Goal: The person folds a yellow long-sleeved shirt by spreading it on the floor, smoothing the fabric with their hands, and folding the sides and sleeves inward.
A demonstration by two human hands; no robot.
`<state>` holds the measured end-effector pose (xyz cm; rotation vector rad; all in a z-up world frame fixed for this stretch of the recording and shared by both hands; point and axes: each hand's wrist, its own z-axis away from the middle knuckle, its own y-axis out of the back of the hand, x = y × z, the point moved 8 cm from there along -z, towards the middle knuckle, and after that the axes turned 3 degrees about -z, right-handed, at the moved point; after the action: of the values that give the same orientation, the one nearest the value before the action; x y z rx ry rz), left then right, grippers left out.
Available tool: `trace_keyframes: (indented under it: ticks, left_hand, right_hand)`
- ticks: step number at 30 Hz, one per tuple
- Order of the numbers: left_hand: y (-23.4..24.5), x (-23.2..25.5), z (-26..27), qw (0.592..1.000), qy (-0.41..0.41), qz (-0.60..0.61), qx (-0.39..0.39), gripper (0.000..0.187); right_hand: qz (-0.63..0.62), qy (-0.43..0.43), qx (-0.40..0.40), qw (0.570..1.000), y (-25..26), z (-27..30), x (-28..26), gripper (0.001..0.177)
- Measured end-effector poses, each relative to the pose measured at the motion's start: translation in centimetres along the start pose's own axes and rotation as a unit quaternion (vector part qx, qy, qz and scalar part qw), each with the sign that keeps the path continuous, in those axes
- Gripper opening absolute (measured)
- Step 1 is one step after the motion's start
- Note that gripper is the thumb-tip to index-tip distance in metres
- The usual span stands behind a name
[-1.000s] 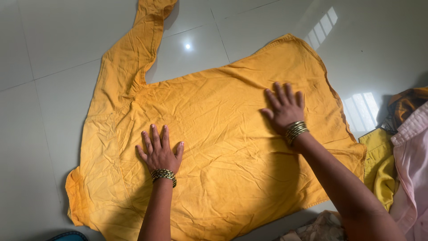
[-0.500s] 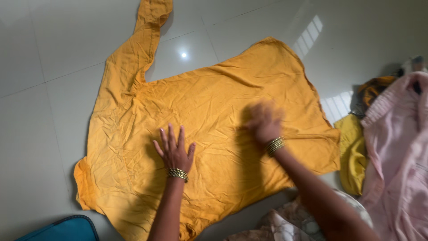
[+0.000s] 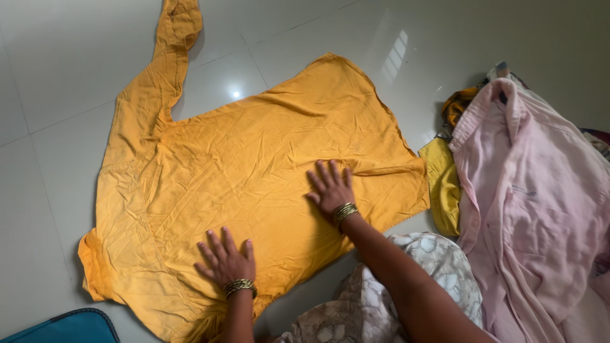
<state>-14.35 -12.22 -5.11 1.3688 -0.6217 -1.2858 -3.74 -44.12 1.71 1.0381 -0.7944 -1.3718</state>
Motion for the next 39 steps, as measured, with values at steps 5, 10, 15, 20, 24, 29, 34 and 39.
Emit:
trace_keyframes:
  ticks: [5,10,15,20,24,29,34,39]
  left_hand:
    - [-0.8,-3.8,-0.7,0.991,0.032,0.122,0.045,0.082]
    - [-1.1,-5.4,-0.6,0.986,0.08,0.129,-0.064,0.083]
    - [0.4,-1.4,0.3,0.99,0.02,0.118,-0.074,0.084]
    - [4.5,6.9,6.9,0.979,-0.146,0.097,-0.101,0.082]
    - [6.5,5.8,9.3,0.963,-0.137,0.091,-0.212,0.099]
    - [4.0,1.2,8.3,0.957,-0.061,0.097,-0.267,0.117]
    - [-1.2,0.0,6.9,0.958,-0.024,0.108,-0.264,0.14]
    - [-1.0,0.2,6.7,0.954,-0.033,0.068,-0.291,0.142]
  right_hand:
    - [0.012,-0.133,-0.006,0.991,0.7,0.7,9.7,0.07]
    - [-0.055,-0.263,-0.002,0.963,0.0,2.0,18.4,0.068]
    - [0.042,-0.217,0.082,0.972,-1.1,0.5,16.4,0.058]
    - [-0.193,0.062,-0.005,0.979,-5.8,0.9,5.4,0.027]
    - [-0.073,0.061,-0.195,0.976,-10.2,1.1,8.8,0.036]
    - [0.014,-0.028,-0.224,0.974,-11.6,1.3,18.7,0.039]
    - [-0.141,-0.245,-0.098,0.954,-9.5,3.1,28.0,0.041]
    - [-0.302,-0.39,0.15,0.857,-6.5,4.8,33.7,0.044]
